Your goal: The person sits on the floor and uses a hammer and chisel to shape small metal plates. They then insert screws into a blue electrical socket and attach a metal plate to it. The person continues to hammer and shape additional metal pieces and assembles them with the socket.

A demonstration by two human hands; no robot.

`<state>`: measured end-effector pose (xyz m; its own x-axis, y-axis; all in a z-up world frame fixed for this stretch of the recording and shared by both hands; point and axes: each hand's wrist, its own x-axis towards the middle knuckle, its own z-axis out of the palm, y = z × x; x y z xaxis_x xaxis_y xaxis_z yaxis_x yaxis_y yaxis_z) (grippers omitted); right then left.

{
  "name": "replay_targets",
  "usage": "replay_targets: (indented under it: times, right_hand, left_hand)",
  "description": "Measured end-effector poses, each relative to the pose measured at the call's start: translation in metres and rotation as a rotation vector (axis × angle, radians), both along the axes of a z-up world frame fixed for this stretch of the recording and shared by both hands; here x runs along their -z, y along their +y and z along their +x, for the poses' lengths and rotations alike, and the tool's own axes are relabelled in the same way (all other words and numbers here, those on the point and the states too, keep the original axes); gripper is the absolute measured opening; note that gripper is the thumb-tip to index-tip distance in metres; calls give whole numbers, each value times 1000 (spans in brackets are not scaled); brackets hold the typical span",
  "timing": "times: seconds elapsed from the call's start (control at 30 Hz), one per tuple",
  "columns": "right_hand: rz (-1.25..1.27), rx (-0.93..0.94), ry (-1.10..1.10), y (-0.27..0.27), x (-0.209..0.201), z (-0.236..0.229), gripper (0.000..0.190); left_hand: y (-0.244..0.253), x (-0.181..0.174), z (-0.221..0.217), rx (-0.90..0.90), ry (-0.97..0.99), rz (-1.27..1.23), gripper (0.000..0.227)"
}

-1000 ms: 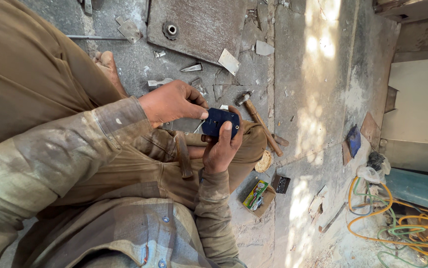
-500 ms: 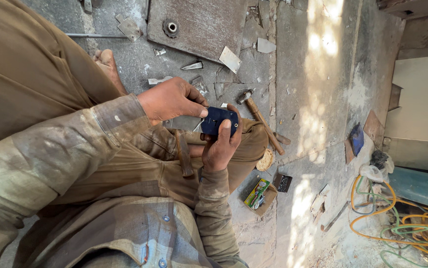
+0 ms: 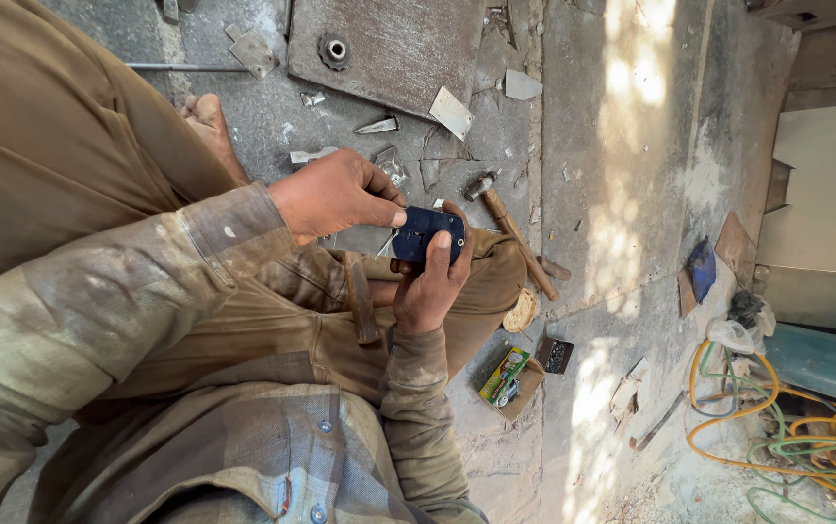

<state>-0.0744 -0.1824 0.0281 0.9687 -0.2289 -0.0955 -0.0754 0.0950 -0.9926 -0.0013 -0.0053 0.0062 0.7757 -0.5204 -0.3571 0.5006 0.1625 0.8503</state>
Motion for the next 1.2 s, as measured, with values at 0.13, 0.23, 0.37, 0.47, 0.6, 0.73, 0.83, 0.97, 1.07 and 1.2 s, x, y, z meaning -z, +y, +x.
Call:
replay_targets:
  times: [0.13, 0.23, 0.37, 0.47, 0.6, 0.73, 0.83, 0.97, 1.07, 1.2]
  right_hand:
    - [3, -3, -6, 0, 0, 0, 51]
    - [-10, -10, -21, -1, 1, -1, 51]
    - [-5, -4, -31, -2, 2, 0, 51]
    - [-14, -9, -35, -3, 3, -1, 52]
    - [-10, -20, -32, -5, 0, -1, 53]
    - [-51, -32, 2, -5, 1, 0, 56]
    - [99, -45, -47, -33, 7, -7, 60]
    - [-206, 354, -33, -120, 27, -6, 52]
    - [-469, 820, 152, -219, 44, -16, 50]
    - [-79, 1115, 195, -319, 104, -66, 42]
  left_hand:
    - [2, -2, 1, 17, -52, 90, 31]
    - [2, -4, 1, 10, -15, 66, 30]
    - [1, -2, 1, 25, -76, 47, 28]
    - [1, 3, 0, 24, -66, -2, 26]
    - [-2, 0, 0, 23, -72, 36, 26]
    - [6, -22, 3, 57, -144, 251, 32]
    - [4, -36, 6, 134, -163, 369, 38]
    - [6, -33, 10, 159, 182, 401, 37]
    - [0, -28, 12, 174, 269, 393, 36]
    - [-8, -23, 13, 181, 242, 473, 40]
